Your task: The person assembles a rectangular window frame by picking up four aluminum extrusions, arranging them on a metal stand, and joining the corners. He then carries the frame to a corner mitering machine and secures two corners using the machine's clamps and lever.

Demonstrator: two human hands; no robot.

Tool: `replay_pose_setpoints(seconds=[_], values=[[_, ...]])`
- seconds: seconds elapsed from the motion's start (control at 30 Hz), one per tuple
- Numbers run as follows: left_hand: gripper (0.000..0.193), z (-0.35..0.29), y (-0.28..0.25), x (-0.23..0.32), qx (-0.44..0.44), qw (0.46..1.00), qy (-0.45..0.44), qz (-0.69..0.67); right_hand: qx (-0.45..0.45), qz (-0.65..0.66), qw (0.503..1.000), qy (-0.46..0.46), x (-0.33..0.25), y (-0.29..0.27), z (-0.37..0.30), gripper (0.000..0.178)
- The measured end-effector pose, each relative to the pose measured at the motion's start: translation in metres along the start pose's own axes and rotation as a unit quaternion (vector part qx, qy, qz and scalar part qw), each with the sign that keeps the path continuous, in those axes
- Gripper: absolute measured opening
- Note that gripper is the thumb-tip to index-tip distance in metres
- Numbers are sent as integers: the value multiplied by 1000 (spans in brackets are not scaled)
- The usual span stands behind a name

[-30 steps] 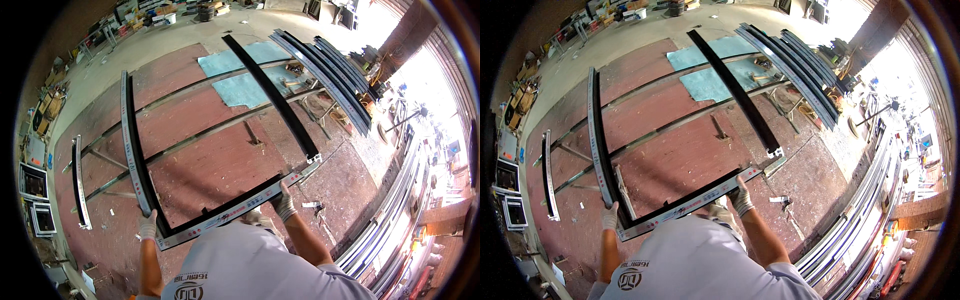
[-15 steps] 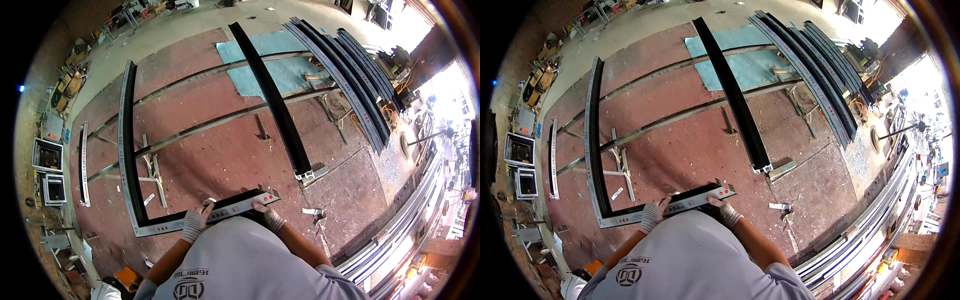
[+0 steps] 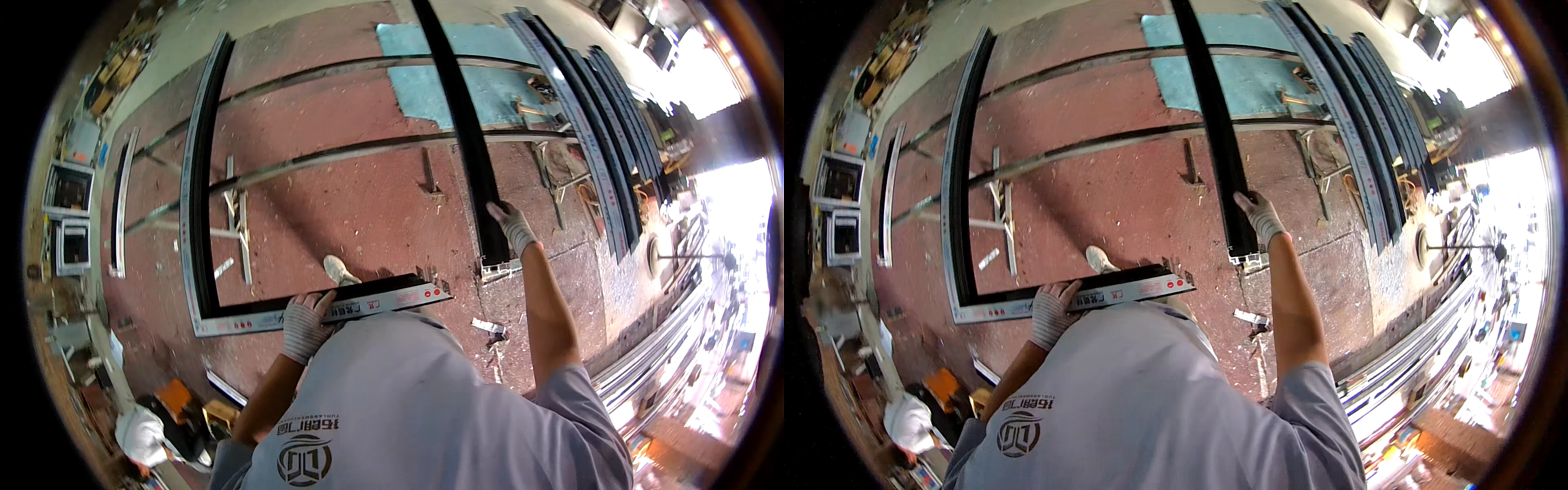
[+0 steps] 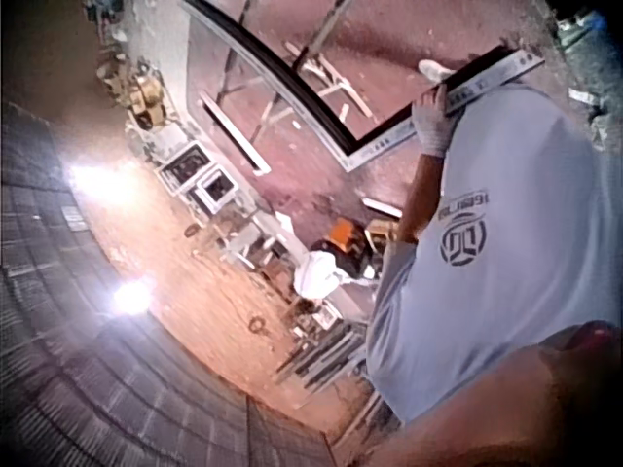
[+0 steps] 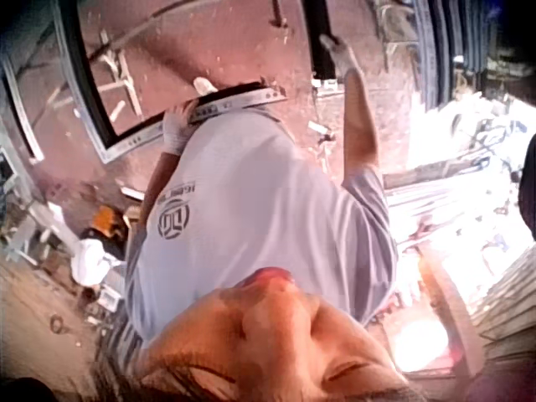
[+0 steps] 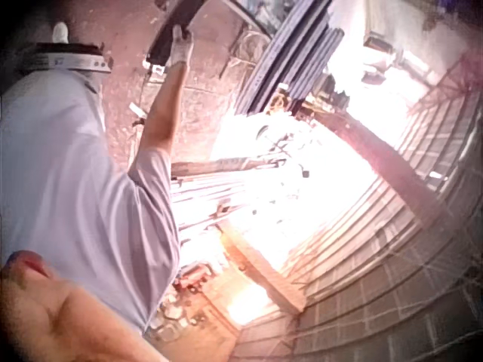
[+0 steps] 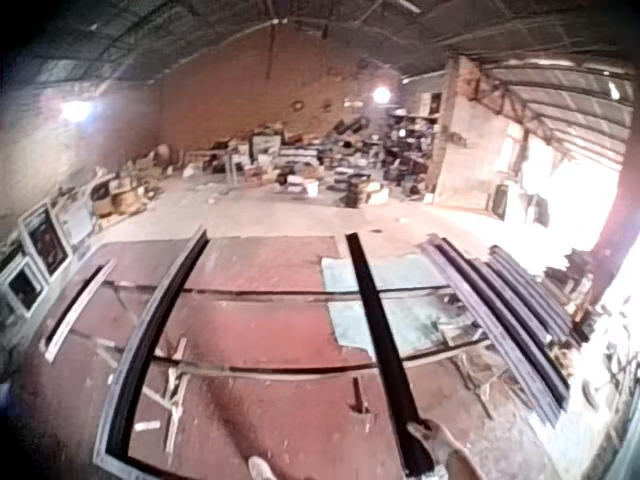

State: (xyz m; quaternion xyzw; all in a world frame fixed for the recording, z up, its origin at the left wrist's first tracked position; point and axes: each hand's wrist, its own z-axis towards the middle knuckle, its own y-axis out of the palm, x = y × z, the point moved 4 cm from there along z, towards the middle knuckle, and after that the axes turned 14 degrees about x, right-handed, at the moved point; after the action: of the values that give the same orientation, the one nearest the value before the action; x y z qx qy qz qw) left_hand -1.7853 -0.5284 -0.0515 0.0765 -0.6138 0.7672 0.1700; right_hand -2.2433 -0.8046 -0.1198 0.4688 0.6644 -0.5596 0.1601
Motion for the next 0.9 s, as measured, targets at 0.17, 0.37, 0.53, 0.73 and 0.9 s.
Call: replay_pose_setpoints(seconds=[0.17, 0.37, 0.53, 0.73, 0.9], values=[[62, 0, -8, -2, 9, 1000, -16, -17, 48, -100, 991, -77, -21, 24, 19, 71], [62, -4, -10, -4, -15, 999, -36, -14, 113, -212, 949, -203, -113, 65, -28, 67], [60, -2, -11, -5, 9, 1000, -13, -26, 96, -188, 958, -193, -134, 101, -50, 63], [57, -2, -9, -7, 10, 1000, -6, -24, 81, -174, 958, -214, -134, 124, -59, 60], [58, -5, -4, -12, 8, 1000, -5, -30, 60, -166, 953, -247, -144, 139, -70, 59]])
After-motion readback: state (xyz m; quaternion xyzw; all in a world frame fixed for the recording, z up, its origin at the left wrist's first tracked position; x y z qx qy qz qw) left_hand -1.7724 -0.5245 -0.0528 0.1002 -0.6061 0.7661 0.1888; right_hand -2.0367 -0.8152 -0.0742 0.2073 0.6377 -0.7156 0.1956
